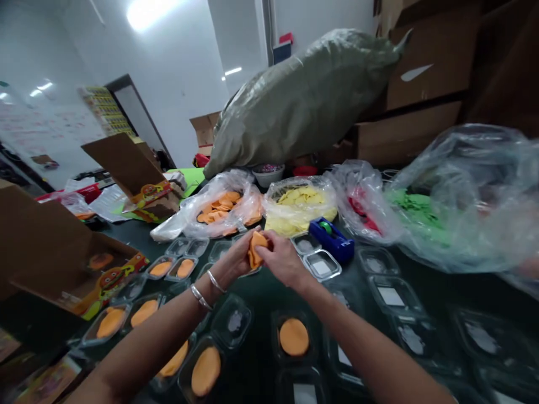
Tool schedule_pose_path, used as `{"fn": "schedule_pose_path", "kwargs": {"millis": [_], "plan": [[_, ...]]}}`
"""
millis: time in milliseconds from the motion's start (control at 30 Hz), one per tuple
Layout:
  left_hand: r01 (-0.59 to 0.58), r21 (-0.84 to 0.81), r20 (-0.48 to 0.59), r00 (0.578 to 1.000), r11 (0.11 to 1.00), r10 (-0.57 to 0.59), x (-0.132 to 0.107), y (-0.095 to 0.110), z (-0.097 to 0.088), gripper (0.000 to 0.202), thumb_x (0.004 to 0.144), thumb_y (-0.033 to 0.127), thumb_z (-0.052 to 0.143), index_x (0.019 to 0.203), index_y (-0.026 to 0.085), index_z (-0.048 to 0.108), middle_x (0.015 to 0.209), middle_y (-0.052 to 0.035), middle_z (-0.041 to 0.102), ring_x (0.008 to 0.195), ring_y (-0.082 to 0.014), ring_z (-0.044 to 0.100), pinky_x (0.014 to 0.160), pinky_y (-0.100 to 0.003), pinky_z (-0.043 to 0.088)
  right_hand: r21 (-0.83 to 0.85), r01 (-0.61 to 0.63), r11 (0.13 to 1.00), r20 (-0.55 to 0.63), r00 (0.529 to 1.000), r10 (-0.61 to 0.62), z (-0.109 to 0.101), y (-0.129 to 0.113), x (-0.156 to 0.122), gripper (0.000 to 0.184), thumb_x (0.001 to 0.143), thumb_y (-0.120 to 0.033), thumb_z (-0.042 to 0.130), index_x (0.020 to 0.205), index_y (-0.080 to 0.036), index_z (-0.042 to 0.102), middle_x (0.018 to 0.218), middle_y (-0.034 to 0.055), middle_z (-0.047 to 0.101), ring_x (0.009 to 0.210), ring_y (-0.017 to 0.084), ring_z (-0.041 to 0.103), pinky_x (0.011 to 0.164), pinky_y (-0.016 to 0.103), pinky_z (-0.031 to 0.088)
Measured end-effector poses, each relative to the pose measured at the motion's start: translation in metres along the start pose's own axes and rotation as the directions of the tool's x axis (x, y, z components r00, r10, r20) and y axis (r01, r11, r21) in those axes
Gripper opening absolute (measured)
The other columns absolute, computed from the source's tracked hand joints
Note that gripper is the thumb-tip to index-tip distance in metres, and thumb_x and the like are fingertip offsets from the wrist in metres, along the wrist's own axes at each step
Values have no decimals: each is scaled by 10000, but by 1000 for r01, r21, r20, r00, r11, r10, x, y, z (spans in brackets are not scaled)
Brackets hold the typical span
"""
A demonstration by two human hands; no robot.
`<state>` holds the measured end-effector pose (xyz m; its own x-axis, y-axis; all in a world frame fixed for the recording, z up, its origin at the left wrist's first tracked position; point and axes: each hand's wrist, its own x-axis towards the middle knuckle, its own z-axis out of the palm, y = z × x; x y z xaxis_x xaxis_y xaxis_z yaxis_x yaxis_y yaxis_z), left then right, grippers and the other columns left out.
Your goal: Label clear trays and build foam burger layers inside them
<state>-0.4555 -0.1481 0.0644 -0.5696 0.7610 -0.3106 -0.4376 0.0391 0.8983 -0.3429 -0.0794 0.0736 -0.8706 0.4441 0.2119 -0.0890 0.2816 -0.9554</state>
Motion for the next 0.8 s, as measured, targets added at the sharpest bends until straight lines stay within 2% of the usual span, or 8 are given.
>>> {"fn": "schedule_pose_path", "kwargs": {"millis": [33,100,200,400,567,633,700,800], "plan": [[65,-66,59,996,996,-62,-13,-8,10,366,900,454,476,815,118,592,687,-62,638,578,-139,613,560,-247,516,150,-91,984,53,995,84,-10,5,-9,197,763,-342,594,892,-194,570,731,-9,608,592,140,572,562,264,478],[199,-181,164,972,963,-170,-34,-23,25,404,899,490,481,930,108,610,758,-79,671,625,-163,638,614,-290,540,394,-259,882,142,965,220,-32,15,-32,215,747,-372,630,847,-199,552,676,-31,591,521,114,544,500,234,463],[295,-222,238,941,930,-241,-53,-45,41,371,877,431,554,1063,113,603,831,-83,690,677,-177,658,690,-331,551,537,-351,767,132,933,334,-59,22,-64,231,715,-330,682,858,-194,561,688,-21,613,522,108,554,478,213,456],[311,-230,360,908,922,-216,-64,-86,61,408,719,247,723,1094,133,607,988,-104,677,821,-207,657,705,-329,551,673,-307,673,0,910,415,-92,34,-97,153,702,-255,669,803,-191,575,751,-14,620,650,130,585,543,225,483],[281,-235,406,898,930,-169,-72,-101,73,586,617,283,805,1147,204,568,1038,-78,655,862,-234,654,704,-388,564,673,-259,693,-87,903,421,-95,40,-103,194,704,-317,680,784,-195,552,711,-32,594,621,121,567,563,224,471],[249,-203,363,917,947,-163,-72,-104,77,594,594,295,822,1123,203,569,989,-68,658,815,-219,654,671,-377,565,623,-249,742,-64,929,365,-91,39,-105,273,703,-374,720,838,-191,570,769,-21,622,691,136,597,631,244,491],[175,-162,248,960,971,-132,-71,-106,81,591,570,311,838,1084,188,574,922,-55,659,745,-191,645,633,-339,554,529,-229,817,-48,953,298,-88,35,-106,381,662,-392,778,914,-186,581,860,1,656,791,162,623,709,265,502],[-50,-112,48,997,992,55,-66,-108,83,611,520,326,866,1031,154,580,888,-47,659,736,-164,632,668,-286,528,394,-291,872,-44,941,335,-83,31,-107,565,601,-388,818,1057,-195,546,952,33,664,870,202,633,705,286,516]]}}
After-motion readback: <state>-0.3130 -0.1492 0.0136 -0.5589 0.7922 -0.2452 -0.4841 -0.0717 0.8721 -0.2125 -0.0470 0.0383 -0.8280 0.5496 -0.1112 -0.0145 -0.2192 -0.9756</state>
